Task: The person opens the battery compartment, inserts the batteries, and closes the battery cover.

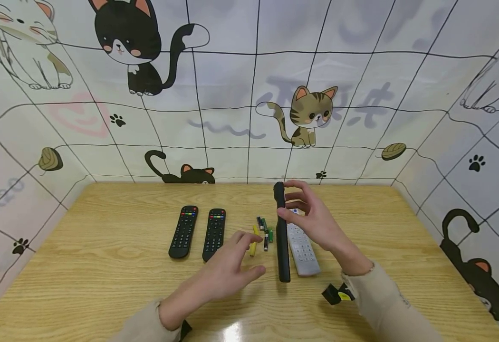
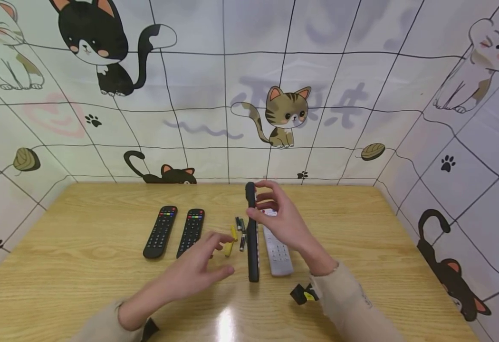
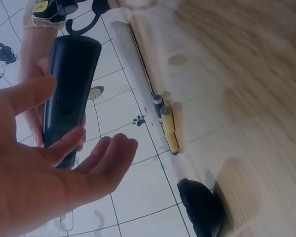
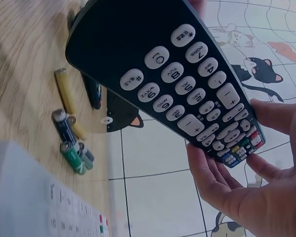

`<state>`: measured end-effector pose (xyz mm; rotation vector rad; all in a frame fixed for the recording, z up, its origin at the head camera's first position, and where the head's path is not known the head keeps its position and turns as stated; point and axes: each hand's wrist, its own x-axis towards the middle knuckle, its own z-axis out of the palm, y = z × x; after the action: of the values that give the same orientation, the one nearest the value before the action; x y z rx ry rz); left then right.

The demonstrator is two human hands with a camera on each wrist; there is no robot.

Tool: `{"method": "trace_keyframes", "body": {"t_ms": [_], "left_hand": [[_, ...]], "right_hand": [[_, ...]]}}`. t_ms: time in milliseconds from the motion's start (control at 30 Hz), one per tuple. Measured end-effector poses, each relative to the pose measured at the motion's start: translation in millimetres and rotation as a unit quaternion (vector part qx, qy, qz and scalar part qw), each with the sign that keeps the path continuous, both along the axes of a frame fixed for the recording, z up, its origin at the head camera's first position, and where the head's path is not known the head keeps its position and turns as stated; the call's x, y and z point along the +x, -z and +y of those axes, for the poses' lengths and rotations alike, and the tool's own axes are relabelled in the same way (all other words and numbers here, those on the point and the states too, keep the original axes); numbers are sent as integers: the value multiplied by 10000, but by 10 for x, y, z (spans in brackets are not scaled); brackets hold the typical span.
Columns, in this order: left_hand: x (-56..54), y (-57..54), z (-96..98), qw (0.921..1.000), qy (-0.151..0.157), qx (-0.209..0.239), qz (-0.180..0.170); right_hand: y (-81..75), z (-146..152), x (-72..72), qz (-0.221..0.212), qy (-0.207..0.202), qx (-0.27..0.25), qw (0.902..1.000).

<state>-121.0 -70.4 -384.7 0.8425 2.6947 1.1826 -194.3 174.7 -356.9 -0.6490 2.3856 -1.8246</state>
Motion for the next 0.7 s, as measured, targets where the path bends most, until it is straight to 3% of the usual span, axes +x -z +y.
{"method": "trace_keyframes", "body": {"t_ms": [400, 700], "left_hand": [[19, 40, -62, 9979, 189, -611, 53], [40, -1, -115, 9948, 320, -965, 23]], "right_hand": [[35, 254, -9, -88, 499, 712, 9962], [53, 454, -29, -77, 785, 1348, 9877]]}}
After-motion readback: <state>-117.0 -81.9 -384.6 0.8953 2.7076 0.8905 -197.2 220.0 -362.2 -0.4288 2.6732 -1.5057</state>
